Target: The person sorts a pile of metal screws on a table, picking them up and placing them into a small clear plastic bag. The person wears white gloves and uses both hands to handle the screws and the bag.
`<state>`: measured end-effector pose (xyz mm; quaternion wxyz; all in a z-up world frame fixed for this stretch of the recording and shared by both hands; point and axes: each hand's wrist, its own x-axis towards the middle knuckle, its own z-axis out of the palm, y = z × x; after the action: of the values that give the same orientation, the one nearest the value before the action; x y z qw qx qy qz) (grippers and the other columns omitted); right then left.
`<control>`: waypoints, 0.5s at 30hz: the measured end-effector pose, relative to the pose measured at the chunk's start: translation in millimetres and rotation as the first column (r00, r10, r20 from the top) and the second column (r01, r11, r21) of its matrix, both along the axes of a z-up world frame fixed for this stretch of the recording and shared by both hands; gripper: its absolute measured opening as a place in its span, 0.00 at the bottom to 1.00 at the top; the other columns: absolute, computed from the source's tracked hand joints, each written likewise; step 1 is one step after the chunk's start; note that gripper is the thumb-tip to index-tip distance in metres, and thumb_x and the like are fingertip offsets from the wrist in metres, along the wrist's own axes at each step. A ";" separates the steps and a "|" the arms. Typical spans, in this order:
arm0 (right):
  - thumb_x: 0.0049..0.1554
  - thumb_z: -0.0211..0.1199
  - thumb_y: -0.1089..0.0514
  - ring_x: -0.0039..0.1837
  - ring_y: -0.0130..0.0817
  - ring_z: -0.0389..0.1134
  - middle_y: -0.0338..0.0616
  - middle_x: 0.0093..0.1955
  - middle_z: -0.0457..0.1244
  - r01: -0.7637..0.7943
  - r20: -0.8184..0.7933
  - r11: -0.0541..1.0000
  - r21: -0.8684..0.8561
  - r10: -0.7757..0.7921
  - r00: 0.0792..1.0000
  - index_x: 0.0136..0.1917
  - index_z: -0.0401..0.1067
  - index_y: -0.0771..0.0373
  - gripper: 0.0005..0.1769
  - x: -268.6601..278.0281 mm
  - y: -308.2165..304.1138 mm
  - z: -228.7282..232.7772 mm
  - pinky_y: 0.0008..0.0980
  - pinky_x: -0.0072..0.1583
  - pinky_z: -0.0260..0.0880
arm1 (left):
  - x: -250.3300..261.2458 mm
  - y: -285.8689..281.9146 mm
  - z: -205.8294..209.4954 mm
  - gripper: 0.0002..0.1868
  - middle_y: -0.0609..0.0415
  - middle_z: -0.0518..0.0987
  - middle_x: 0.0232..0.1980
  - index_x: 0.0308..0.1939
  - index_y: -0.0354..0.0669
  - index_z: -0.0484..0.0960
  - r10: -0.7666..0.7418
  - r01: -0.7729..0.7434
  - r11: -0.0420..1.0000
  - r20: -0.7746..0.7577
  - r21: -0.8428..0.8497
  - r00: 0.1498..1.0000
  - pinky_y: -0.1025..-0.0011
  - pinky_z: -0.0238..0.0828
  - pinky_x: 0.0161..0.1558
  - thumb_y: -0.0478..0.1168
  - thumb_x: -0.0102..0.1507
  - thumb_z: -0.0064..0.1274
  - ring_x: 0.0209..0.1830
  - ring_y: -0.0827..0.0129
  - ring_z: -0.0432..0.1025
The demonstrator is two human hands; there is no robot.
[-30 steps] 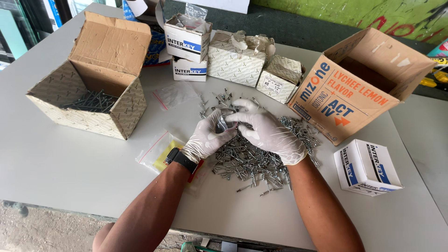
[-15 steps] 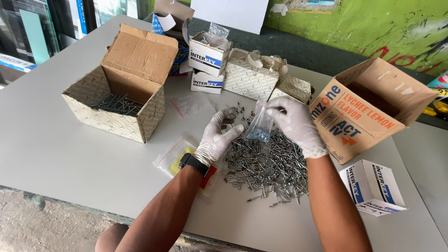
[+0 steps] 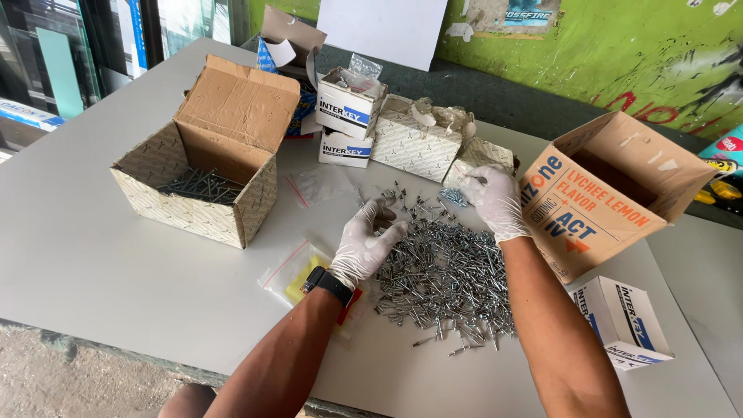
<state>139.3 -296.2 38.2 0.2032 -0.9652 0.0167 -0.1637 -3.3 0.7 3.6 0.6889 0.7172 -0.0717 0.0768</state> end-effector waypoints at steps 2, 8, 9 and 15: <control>0.60 0.64 0.41 0.64 0.37 0.69 0.27 0.59 0.68 0.021 -0.015 1.000 -0.020 -0.022 1.000 0.54 0.79 0.34 0.10 -1.4 2.6 5.3 0.39 0.65 0.71 | 4.2 0.1 -4.5 0.29 0.52 0.81 0.46 0.61 0.55 0.79 -0.008 0.008 1.000 -0.003 0.004 1.000 0.64 0.71 0.57 0.51 0.56 0.66 0.47 0.64 0.78; 0.59 0.64 0.42 0.65 0.40 0.68 0.29 0.61 0.67 -0.023 0.001 0.998 -0.057 0.023 1.000 0.53 0.79 0.35 0.09 -4.3 -5.1 -0.6 0.41 0.66 0.71 | 4.5 -2.3 -8.4 0.29 0.49 0.81 0.45 0.62 0.52 0.79 -0.023 0.023 1.000 0.016 0.008 1.000 0.62 0.72 0.55 0.50 0.58 0.64 0.47 0.61 0.79; 0.59 0.64 0.44 0.64 0.42 0.69 0.31 0.61 0.67 -0.041 0.045 0.997 -0.063 0.044 0.998 0.53 0.79 0.37 0.09 -5.4 -6.7 -4.4 0.43 0.64 0.72 | 4.6 -2.1 -8.0 0.28 0.49 0.81 0.45 0.62 0.51 0.79 -0.012 0.012 1.000 0.014 0.009 1.000 0.62 0.72 0.55 0.50 0.58 0.63 0.46 0.60 0.79; 0.64 0.63 0.50 0.65 0.56 0.66 0.49 0.65 0.61 -0.061 0.214 0.997 0.044 0.051 0.976 0.60 0.75 0.55 0.13 -90.6 60.5 48.0 0.51 0.68 0.67 | -25.7 9.3 35.4 0.22 0.42 0.83 0.44 0.64 0.44 0.78 0.068 -0.076 0.993 -0.091 -0.092 0.994 0.58 0.75 0.54 0.45 0.66 0.52 0.44 0.57 0.79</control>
<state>48.7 -235.7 86.2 0.2325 -0.9369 -0.0283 -0.2595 -29.1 9.9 39.0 0.7216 0.6883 -0.0116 0.0733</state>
